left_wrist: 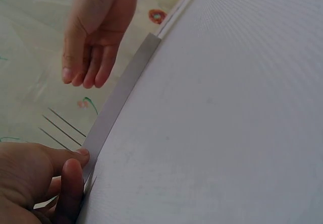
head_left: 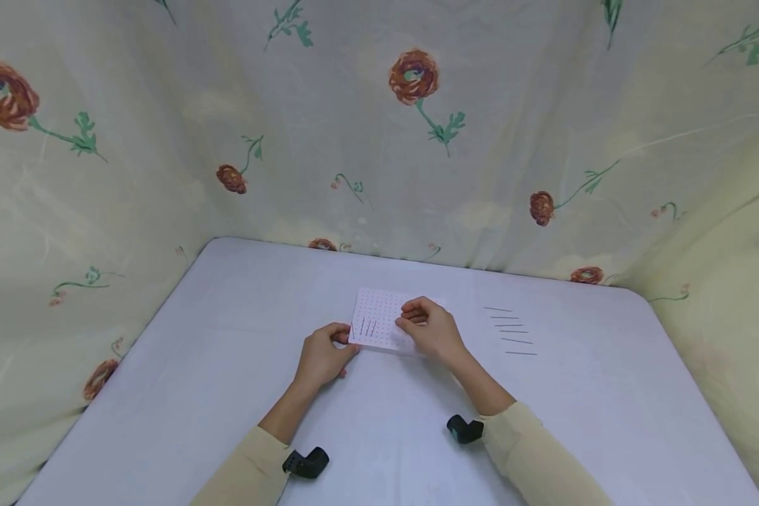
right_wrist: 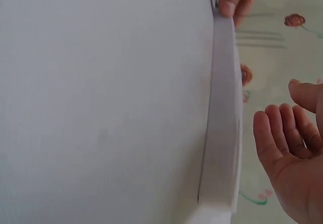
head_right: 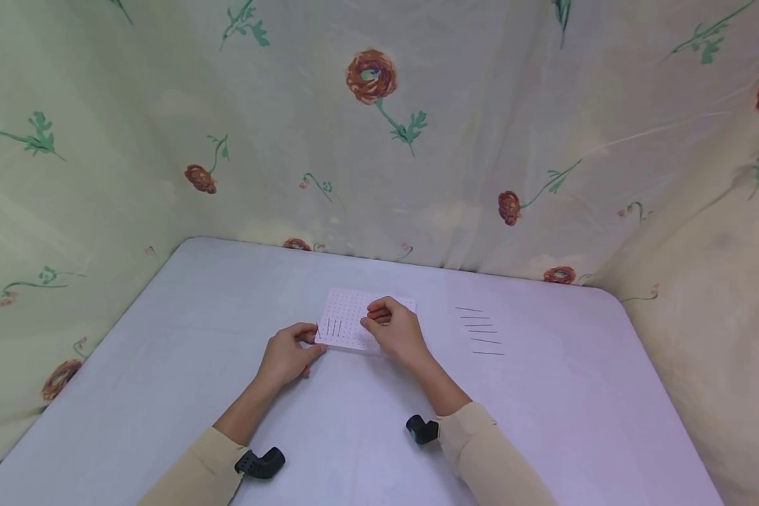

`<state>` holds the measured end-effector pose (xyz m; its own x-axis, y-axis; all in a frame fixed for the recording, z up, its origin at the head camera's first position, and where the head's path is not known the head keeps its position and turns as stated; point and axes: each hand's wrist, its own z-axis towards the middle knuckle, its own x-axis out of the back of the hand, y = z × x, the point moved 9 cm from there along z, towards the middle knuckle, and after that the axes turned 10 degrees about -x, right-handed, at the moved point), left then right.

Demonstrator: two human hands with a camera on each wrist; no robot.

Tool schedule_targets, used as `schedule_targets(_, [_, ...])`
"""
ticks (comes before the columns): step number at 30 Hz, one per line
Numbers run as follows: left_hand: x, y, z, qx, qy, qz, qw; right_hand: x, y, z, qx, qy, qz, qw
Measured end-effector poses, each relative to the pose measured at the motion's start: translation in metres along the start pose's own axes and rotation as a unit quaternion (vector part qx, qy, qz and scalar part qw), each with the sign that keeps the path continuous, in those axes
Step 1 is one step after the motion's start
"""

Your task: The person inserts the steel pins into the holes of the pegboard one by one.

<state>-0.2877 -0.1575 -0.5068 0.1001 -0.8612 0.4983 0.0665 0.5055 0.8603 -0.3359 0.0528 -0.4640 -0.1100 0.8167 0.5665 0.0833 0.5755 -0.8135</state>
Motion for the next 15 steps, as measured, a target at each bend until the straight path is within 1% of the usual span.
schedule_targets(5, [-0.001,-0.002,-0.001,0.005,-0.001,-0.002,1.0,0.027,0.014,0.002,0.001,0.017,-0.013,0.9998])
schedule_targets(9, [-0.002,-0.003,-0.001,0.009,-0.002,-0.005,0.9999,0.05,0.029,0.003,0.007,0.034,-0.03,0.999])
schedule_targets(15, [-0.001,-0.003,0.0,0.009,-0.001,-0.002,1.0,0.084,0.054,0.002,0.001,0.053,-0.05,0.9973])
